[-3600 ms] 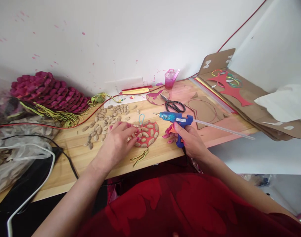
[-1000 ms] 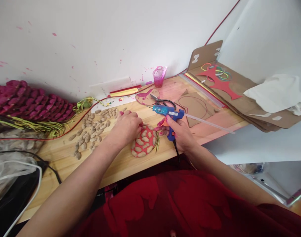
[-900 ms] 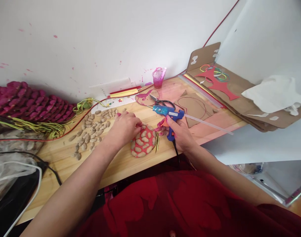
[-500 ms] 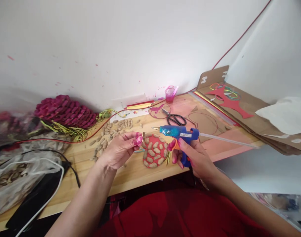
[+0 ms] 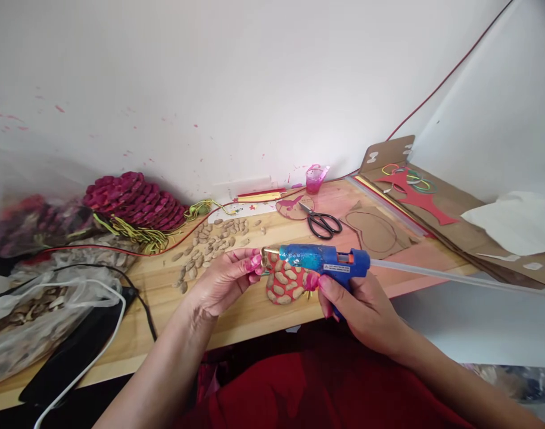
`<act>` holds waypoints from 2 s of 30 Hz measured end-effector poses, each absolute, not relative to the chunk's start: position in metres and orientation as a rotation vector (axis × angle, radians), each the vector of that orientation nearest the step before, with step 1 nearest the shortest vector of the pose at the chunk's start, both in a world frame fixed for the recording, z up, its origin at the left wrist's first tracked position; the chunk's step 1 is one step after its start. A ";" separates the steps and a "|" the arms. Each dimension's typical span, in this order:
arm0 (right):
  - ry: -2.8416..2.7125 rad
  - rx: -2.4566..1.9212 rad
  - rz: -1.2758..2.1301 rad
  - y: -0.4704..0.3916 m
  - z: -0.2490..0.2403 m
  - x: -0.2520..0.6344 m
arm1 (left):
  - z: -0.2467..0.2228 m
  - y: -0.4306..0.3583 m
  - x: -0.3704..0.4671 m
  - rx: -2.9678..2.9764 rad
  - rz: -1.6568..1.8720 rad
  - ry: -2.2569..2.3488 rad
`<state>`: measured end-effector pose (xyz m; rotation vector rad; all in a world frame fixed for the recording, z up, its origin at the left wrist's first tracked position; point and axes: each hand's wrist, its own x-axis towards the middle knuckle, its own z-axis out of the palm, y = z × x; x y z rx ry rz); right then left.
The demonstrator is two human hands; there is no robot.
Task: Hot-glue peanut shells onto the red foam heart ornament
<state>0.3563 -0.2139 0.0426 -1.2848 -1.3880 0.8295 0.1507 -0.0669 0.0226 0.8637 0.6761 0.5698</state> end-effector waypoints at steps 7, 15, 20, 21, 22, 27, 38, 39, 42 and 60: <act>-1.415 -1.334 0.798 -0.216 0.047 0.353 | 0.022 -0.068 0.148 0.843 0.604 0.679; -1.418 -1.335 0.800 -0.215 0.043 0.352 | 0.021 -0.068 0.146 0.856 0.595 0.664; -1.433 -1.339 0.773 -0.214 0.044 0.352 | 0.021 -0.068 0.146 0.856 0.600 0.659; -1.439 -1.340 0.760 -0.214 0.045 0.352 | 0.021 -0.068 0.146 0.859 0.599 0.654; -1.444 -1.341 0.750 -0.213 0.045 0.352 | 0.021 -0.068 0.146 0.863 0.598 0.651; -1.449 -1.346 0.746 -0.213 0.046 0.350 | 0.020 -0.068 0.146 0.858 0.603 0.664; -1.422 -1.396 0.726 -0.211 0.047 0.352 | 0.020 -0.068 0.145 0.853 0.601 0.652; -1.420 -1.399 0.726 -0.212 0.047 0.352 | 0.020 -0.068 0.145 0.850 0.600 0.654; -1.413 -1.400 0.727 -0.212 0.047 0.352 | 0.019 -0.068 0.146 0.839 0.604 0.656; -1.398 -1.437 0.764 -0.211 0.046 0.351 | 0.017 -0.066 0.145 0.848 0.616 0.658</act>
